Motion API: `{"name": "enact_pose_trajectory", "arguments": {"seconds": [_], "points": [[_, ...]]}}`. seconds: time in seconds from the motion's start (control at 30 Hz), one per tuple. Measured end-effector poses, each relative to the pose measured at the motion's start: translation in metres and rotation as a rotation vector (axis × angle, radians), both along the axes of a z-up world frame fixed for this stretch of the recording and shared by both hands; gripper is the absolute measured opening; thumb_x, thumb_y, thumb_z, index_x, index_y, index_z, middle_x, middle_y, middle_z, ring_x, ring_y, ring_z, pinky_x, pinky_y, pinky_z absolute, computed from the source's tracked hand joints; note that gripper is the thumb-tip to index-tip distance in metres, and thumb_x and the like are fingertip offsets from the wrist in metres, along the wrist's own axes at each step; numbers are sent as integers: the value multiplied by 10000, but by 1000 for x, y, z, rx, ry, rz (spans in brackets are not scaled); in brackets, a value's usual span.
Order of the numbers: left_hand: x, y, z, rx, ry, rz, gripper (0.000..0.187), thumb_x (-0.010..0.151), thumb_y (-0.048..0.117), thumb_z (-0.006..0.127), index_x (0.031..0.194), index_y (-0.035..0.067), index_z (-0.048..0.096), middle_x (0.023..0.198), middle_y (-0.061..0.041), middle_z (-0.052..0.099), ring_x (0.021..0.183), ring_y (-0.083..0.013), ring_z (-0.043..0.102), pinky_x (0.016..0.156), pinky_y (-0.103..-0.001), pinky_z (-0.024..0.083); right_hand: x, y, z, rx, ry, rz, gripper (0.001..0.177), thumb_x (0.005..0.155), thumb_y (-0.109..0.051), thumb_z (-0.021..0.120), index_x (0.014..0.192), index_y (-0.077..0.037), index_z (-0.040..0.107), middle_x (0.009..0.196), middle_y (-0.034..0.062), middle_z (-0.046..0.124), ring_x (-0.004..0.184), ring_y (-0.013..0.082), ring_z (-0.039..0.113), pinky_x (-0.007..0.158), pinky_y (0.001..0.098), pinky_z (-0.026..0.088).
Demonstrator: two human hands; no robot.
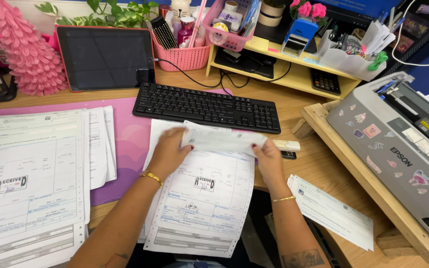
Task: The person organizes and aligns paper documents and receipts on a desk, staples them together using a stapler, and feeds continuous paper into a printer.
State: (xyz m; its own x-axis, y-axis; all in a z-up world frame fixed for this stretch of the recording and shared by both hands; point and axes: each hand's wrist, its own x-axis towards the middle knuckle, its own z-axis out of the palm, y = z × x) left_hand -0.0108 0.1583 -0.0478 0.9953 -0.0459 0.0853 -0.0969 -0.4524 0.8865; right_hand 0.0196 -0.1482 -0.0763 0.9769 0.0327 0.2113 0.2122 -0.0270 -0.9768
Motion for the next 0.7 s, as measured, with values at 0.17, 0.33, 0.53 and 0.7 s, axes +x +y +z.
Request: {"name": "enact_pose_trajectory", "arguments": {"seconds": [0.17, 0.33, 0.53, 0.7], "points": [[1, -7, -4, 490, -264, 50, 817, 759, 316, 888, 1399, 50, 455, 1530, -186, 460, 1467, -353, 360, 1139, -556, 186, 0, -5, 22, 168, 146, -105, 217, 996, -35, 571, 1199, 15, 630, 1035, 111, 724, 779, 108, 668, 636, 252, 564], [9, -3, -20, 340, -248, 72, 583, 809, 68, 696, 1373, 47, 549, 1340, -155, 597, 1271, -324, 549, 1097, -401, 426, -6, -3, 30, 3, 264, -59, 194, 996, -38, 572, 1175, 13, 627, 1027, 126, 732, 780, 132, 689, 666, 254, 597], [9, 3, -22, 237, -273, 179, 370, 939, 29, 551, 1286, 76, 673, 1139, -124, 698, 1016, -311, 670, 881, -394, 542, -12, 5, 23, -72, 310, -63, 215, 972, -7, 551, 1173, 23, 619, 1064, 137, 740, 823, 172, 730, 687, 274, 625], [5, 2, -11, 235, -258, 193, 289, 975, 153, 587, 1229, 100, 714, 1075, -98, 716, 938, -283, 682, 822, -393, 548, -17, 11, 29, -101, 356, -93, 256, 963, -7, 549, 1206, -2, 628, 1084, 135, 750, 860, 188, 750, 702, 264, 628]]}}
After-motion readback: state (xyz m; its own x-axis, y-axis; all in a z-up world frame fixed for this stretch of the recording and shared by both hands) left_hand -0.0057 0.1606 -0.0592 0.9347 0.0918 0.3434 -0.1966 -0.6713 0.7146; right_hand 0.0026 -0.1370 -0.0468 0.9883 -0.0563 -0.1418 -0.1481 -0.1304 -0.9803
